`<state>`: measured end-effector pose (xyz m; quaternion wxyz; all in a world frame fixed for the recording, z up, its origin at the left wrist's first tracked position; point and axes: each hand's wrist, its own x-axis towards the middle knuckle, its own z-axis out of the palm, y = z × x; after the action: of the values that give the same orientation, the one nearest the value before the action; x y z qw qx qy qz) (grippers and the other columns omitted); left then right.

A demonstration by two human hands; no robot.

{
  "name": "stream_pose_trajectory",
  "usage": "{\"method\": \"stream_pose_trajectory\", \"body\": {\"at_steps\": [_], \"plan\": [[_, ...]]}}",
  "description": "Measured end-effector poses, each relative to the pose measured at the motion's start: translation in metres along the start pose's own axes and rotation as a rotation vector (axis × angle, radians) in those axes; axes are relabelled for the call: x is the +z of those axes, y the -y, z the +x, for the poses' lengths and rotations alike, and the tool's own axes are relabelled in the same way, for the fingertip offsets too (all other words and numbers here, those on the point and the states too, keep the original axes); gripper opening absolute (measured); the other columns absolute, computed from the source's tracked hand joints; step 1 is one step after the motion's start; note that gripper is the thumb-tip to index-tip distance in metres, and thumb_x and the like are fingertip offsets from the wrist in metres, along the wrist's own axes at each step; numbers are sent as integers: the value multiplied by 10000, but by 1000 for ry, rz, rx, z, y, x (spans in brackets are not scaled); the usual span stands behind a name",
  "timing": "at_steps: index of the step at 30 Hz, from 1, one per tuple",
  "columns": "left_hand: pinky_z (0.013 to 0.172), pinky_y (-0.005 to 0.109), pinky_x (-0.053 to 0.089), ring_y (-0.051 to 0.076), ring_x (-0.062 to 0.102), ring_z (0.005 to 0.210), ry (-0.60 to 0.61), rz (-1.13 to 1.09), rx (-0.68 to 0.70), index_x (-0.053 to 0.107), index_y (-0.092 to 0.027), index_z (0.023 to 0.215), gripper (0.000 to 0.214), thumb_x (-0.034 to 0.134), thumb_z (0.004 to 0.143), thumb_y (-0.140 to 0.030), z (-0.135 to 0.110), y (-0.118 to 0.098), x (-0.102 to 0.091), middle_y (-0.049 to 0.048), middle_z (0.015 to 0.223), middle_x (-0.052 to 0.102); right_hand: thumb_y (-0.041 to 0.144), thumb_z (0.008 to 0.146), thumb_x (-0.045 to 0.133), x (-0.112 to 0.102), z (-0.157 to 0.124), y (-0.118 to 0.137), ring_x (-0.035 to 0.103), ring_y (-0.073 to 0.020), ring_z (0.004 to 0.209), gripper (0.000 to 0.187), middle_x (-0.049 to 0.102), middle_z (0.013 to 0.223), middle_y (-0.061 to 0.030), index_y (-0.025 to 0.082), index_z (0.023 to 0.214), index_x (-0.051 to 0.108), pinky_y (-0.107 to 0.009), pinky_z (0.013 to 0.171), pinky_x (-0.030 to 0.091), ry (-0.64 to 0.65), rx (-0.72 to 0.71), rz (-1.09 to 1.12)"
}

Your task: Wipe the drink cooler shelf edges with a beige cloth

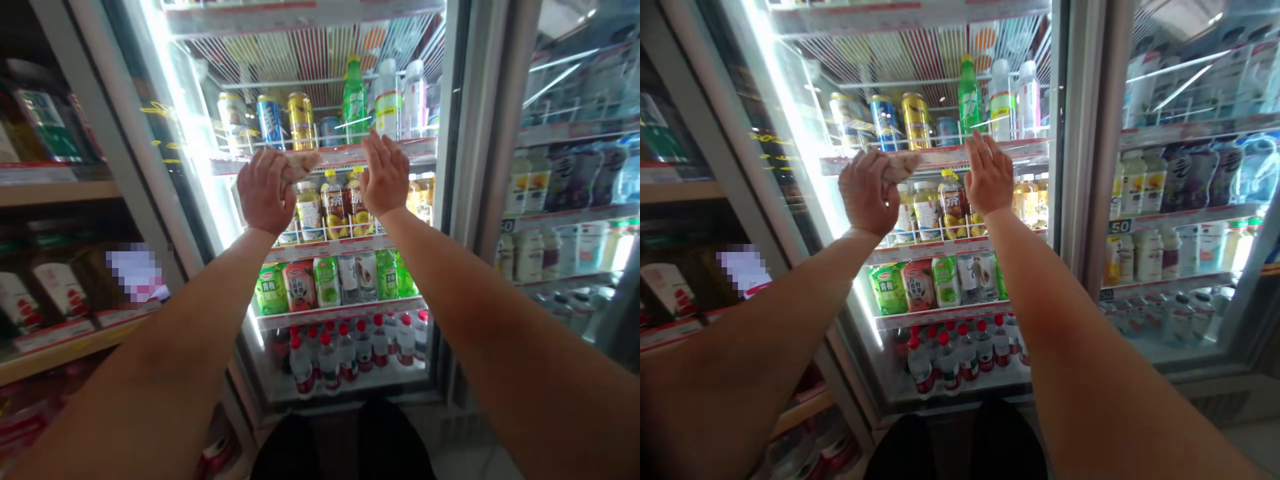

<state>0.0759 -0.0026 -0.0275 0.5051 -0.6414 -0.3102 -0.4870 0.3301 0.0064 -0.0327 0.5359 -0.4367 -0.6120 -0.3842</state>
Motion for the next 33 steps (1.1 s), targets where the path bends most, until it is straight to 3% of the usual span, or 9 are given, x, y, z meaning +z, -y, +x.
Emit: {"method": "stream_pose_trajectory", "body": {"at_steps": [3, 8, 13, 18, 23, 27, 29, 33], "plan": [[1149, 531, 337, 268, 382, 1410, -39, 13, -66, 503, -112, 1371, 515, 479, 905, -329, 0, 0, 0, 111, 1456, 493, 194, 883, 368, 1, 0, 0, 326, -243, 1487, 636, 359, 1606, 5, 182, 1517, 413, -474, 1206, 305, -16, -4, -12], [1180, 505, 317, 276, 325, 1456, 102, -74, 122, 496, -193, 1384, 521, 508, 873, -296, -2, 1, 1, 80, 1494, 464, 195, 883, 359, 0, -1, 1, 324, -243, 1491, 636, 368, 1602, 3, 197, 1516, 411, -481, 1210, 299, -7, 4, -3], [1184, 539, 300, 272, 315, 1448, -10, -5, -29, 446, -146, 1417, 529, 476, 912, -299, -2, 5, 3, 89, 1494, 441, 196, 887, 347, -3, -1, 2, 312, -244, 1497, 634, 362, 1606, -1, 205, 1518, 409, -481, 1217, 287, 12, 18, 15], [1186, 491, 322, 251, 291, 1469, 85, -27, 138, 501, -206, 1374, 522, 525, 862, -304, -4, 2, 3, 46, 1512, 440, 179, 873, 359, -2, -1, 2, 306, -247, 1498, 645, 357, 1608, -8, 182, 1516, 419, -481, 1223, 281, 16, 25, 18], [1186, 505, 310, 248, 301, 1456, 8, -5, -37, 454, -194, 1414, 534, 514, 900, -324, -4, 4, 5, 63, 1503, 434, 186, 885, 352, -1, -2, 2, 313, -235, 1496, 638, 359, 1607, 10, 193, 1521, 407, -465, 1221, 296, 8, 23, -1], [1177, 492, 327, 279, 293, 1469, 69, -54, 196, 478, -199, 1400, 506, 515, 908, -309, -6, 3, 4, 81, 1516, 427, 183, 893, 348, -3, -2, 2, 292, -238, 1506, 641, 338, 1618, 3, 196, 1533, 384, -477, 1229, 287, 31, 16, -11], [1165, 495, 341, 278, 320, 1457, 73, -66, 245, 486, -187, 1395, 490, 513, 918, -299, -7, 2, 4, 86, 1504, 443, 181, 901, 345, -3, -3, 2, 274, -242, 1513, 643, 323, 1626, -14, 186, 1543, 361, -487, 1233, 275, 47, 14, -8], [1161, 500, 344, 263, 354, 1430, -10, -22, 100, 469, -175, 1412, 474, 479, 959, -313, -6, 3, 4, 93, 1475, 473, 185, 891, 354, -4, -3, 3, 298, -254, 1503, 643, 338, 1617, -13, 171, 1532, 387, -500, 1224, 284, 40, 23, 21]]}}
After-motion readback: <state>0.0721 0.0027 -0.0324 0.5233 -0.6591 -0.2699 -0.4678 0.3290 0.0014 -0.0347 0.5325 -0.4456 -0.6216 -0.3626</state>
